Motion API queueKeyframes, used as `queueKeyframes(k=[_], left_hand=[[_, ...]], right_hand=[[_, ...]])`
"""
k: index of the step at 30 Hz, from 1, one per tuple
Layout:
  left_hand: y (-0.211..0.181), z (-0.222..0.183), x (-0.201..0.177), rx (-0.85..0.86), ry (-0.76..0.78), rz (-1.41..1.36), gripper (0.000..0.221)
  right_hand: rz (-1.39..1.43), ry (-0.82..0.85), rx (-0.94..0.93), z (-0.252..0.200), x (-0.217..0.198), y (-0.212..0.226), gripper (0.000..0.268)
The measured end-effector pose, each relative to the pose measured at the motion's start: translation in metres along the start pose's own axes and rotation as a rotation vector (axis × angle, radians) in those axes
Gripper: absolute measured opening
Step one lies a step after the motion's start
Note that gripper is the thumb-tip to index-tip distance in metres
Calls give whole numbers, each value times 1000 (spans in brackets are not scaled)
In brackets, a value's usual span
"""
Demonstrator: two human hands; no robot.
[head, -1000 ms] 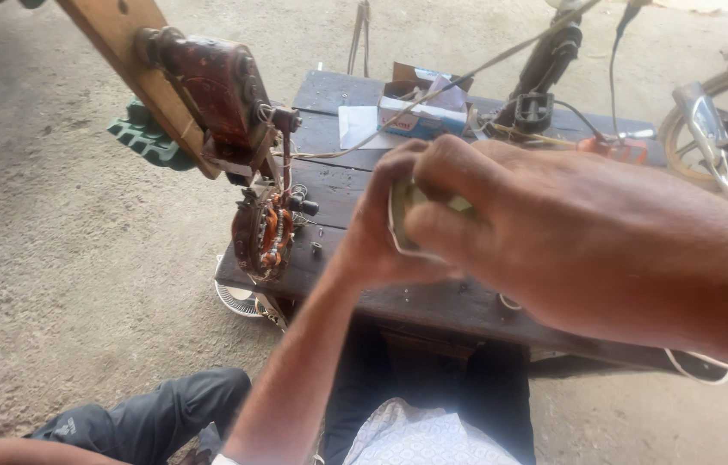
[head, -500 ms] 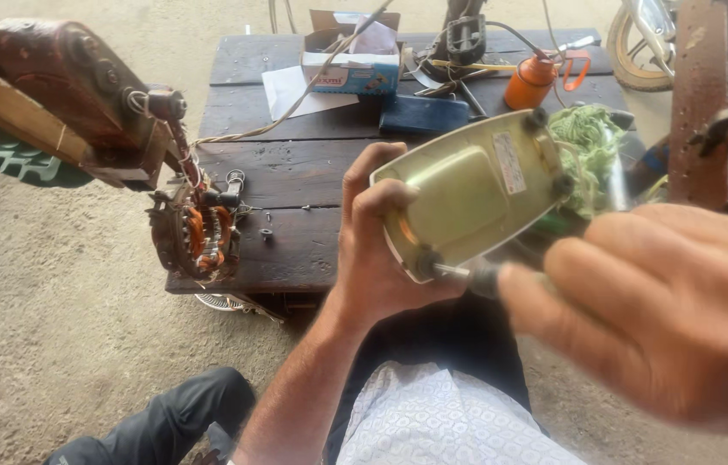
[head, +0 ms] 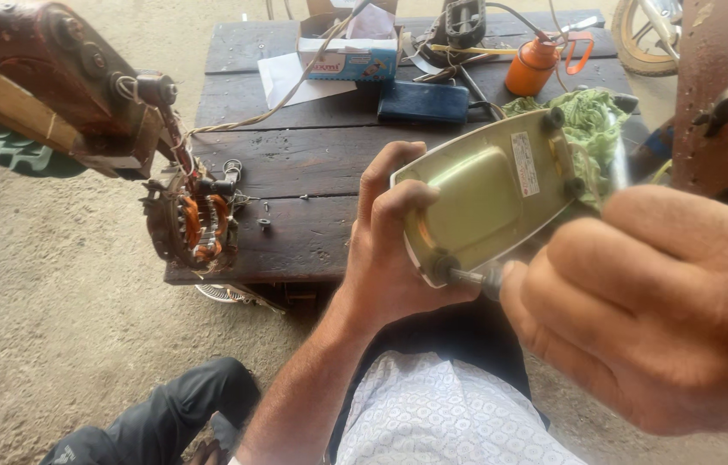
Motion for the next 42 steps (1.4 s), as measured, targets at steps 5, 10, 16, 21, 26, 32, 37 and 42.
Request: queueKeyframes(k=[5, 10, 16, 21, 26, 32, 37, 42], left_hand=[[0, -7, 5, 33, 0, 29, 102], [-1, -9, 28, 112, 36, -55, 96], [-3, -16, 27, 111, 1, -28, 94], [-4, -10, 26, 90, -21, -11, 92], [-11, -7, 22, 104, -55, 36, 92], [-13, -11, 22, 82, -2, 37, 91], [-18, -11, 27, 110, 0, 53, 104], [-14, -12, 31, 80, 0, 56, 106]], right_hand=[[200, 176, 437, 2, 13, -28, 40], [353, 694, 721, -33, 75, -35, 51], [-14, 108, 9, -24, 31, 14, 23], [-110, 158, -48, -35, 36, 21, 24], [290, 454, 681, -47, 62, -23, 28], [356, 316, 650, -40, 56, -28, 36], [-261, 133, -232, -21, 28, 30, 17], [-186, 200, 63, -16, 29, 13, 16]])
Point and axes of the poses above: each hand's wrist, its own z-axis towards the middle knuckle, its own x-axis out of the palm, y = z × x, the point moved 10 cm from there along z, towards the middle knuckle, and after that the axes turned 3 degrees about -y, right-handed, at the moved point
